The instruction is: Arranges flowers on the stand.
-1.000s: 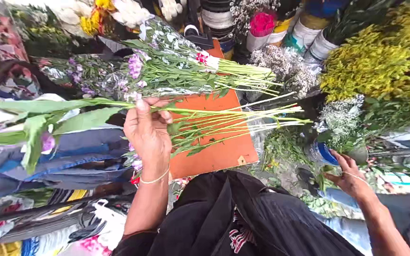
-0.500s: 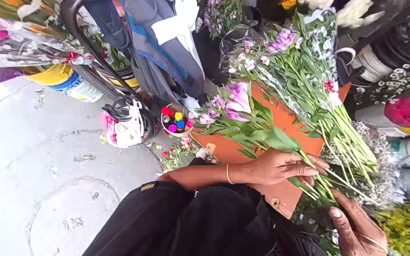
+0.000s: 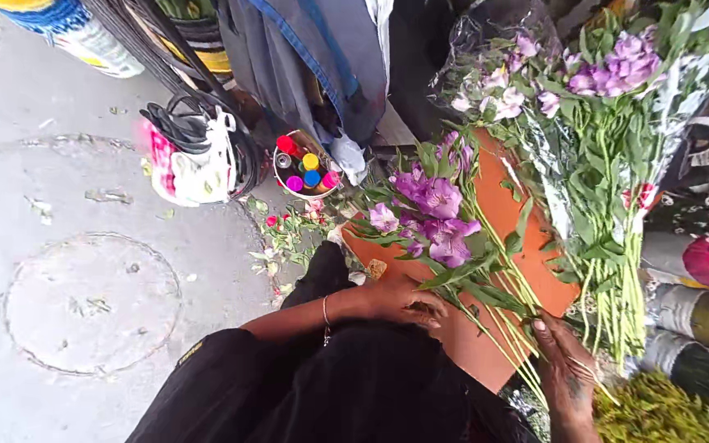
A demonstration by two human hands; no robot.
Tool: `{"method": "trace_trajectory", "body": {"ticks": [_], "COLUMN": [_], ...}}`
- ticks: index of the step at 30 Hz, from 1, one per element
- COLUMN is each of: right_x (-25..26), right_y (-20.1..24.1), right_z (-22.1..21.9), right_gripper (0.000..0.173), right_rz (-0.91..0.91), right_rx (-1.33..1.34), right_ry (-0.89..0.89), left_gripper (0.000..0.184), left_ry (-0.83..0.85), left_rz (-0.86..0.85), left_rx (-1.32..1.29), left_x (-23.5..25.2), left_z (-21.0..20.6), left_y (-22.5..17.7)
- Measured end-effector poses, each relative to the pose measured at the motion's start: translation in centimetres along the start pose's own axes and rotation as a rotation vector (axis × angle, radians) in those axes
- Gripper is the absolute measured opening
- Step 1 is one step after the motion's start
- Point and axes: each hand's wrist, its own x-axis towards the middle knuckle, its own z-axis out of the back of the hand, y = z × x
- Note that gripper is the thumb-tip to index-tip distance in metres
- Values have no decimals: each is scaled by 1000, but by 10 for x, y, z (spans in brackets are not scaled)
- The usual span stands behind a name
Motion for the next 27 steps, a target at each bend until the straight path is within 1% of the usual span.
{"method": "trace_trajectory", "body": {"ticks": [2, 4, 9, 13, 15, 17, 19, 23, 27], "right_x": [1, -1, -1, -7, -10, -13, -14, -18, -22], "right_y": [-32, -47, -42, -35, -35, -37, -39, -36, -32], "right_z": [-17, -29, -43, -40, -38, -38, -38, -38, -34], "right_gripper": [22, 23, 25, 27, 29, 28, 27, 19, 18], "right_rz": [-64, -83, -8, 12, 31, 32, 29, 48, 93], "right_rx": [21, -7, -235, -472, -525, -518, -441, -240, -237], "right_ry": [4, 9, -39, -65, -73, -91, -114, -171, -217], "left_gripper": [20, 19, 19, 22, 22, 22, 21, 21, 20], "left_ry": [-54, -126, -294, -374, -406, -413, -402, -351, -273], "left_rz": [-40, -62, -76, -63, -68, -56, -50, -108, -152], "left_rx": [17, 28, 9, -118, -194, -232, -223, -69, 75], "left_x": [-2, -6, -11, -8, -6, -6, -10, -23, -30], "left_z": [3, 9, 33, 49, 50, 50, 53, 71, 73], "left_y": [7, 12, 1, -9, -7, -6, -9, -21, -22]}}
